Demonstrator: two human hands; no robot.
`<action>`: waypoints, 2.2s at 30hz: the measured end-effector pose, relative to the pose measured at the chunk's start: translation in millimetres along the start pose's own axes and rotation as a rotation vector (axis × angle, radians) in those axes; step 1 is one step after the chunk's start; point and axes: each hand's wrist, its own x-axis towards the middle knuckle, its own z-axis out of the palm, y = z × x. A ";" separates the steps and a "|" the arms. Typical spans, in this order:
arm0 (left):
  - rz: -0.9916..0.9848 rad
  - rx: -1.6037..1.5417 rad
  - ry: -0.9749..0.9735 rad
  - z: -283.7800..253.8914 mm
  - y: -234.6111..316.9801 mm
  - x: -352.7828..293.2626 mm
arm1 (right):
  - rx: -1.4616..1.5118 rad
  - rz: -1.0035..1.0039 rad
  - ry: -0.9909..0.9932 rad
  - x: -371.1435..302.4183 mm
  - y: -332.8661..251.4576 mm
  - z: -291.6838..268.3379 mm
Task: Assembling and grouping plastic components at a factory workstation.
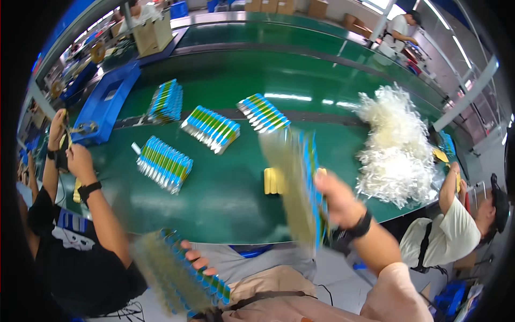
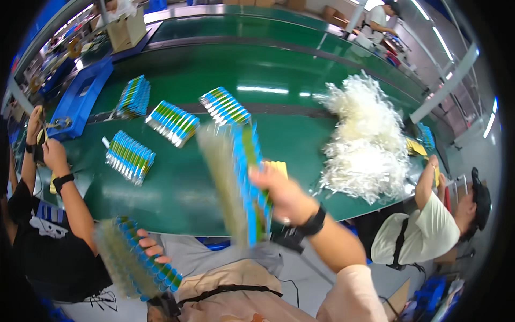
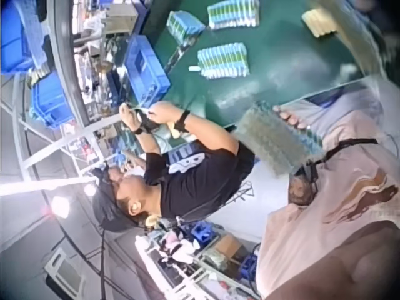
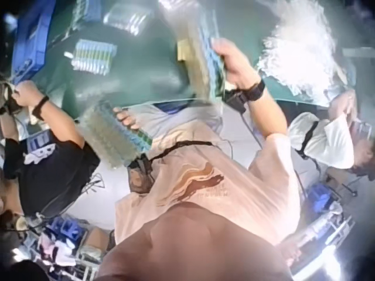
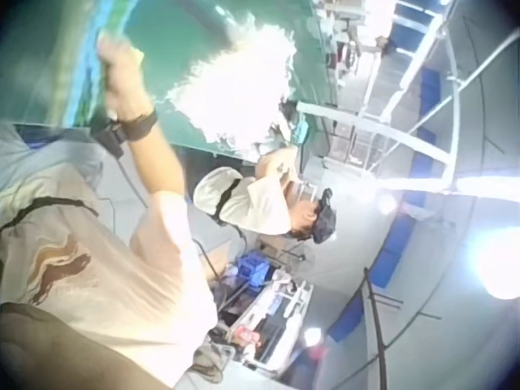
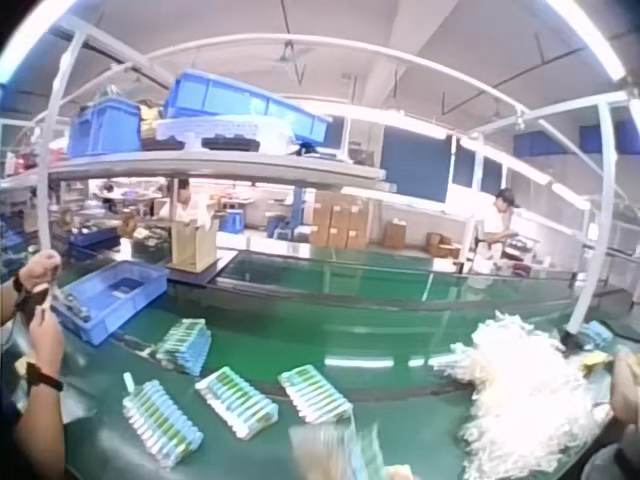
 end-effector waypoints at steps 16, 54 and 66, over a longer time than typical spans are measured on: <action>-0.116 0.071 0.017 10.4 -21.7 -9.2 | -1.081 0.125 0.787 126.0 -139.9 -202.9; -0.245 -0.048 0.078 1.2 -21.1 9.8 | -1.440 -0.075 1.031 103.2 -131.8 -182.4; -0.098 -0.058 0.043 -13.1 -38.1 21.3 | -1.392 -0.371 0.331 68.0 -81.1 -42.6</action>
